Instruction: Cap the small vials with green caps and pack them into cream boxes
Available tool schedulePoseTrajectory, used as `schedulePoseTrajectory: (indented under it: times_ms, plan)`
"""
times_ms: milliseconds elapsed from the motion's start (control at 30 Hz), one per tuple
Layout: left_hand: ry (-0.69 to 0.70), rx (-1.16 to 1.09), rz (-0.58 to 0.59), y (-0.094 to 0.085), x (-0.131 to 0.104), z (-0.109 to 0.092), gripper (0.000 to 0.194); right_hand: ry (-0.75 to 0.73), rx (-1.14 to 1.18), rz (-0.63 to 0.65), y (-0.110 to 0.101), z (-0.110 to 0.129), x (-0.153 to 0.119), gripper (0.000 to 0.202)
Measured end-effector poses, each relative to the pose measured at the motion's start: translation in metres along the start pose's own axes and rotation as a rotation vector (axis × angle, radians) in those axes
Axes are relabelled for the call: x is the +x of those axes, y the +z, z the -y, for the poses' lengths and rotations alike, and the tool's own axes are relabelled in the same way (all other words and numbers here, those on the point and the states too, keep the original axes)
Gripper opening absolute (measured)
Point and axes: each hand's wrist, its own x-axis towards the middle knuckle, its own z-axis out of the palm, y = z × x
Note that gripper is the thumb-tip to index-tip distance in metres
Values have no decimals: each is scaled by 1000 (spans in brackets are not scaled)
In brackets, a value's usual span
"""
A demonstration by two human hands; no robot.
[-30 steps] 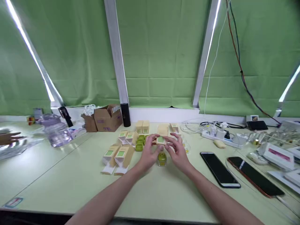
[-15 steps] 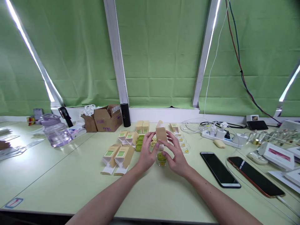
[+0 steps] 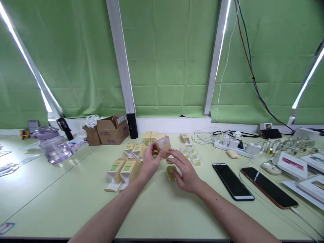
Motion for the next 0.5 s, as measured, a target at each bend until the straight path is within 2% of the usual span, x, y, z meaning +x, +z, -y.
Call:
schedulePoseTrajectory:
  times_ms: [67, 267, 367, 500]
  plan:
    - [-25, -22, 1, -5, 6, -1, 46, 45, -45, 39, -1, -1, 0, 40]
    - [-40, -7, 63, -20, 25, -10, 53, 240, -202, 312, -6, -4, 2, 27]
    - [-70, 29, 162, -28, 25, -10, 54, 313, -240, 377, -9, -7, 4, 22]
    - [-109, 78, 308, -41, 15, -1, 49, 367, -306, 407, -14, -12, 7, 17]
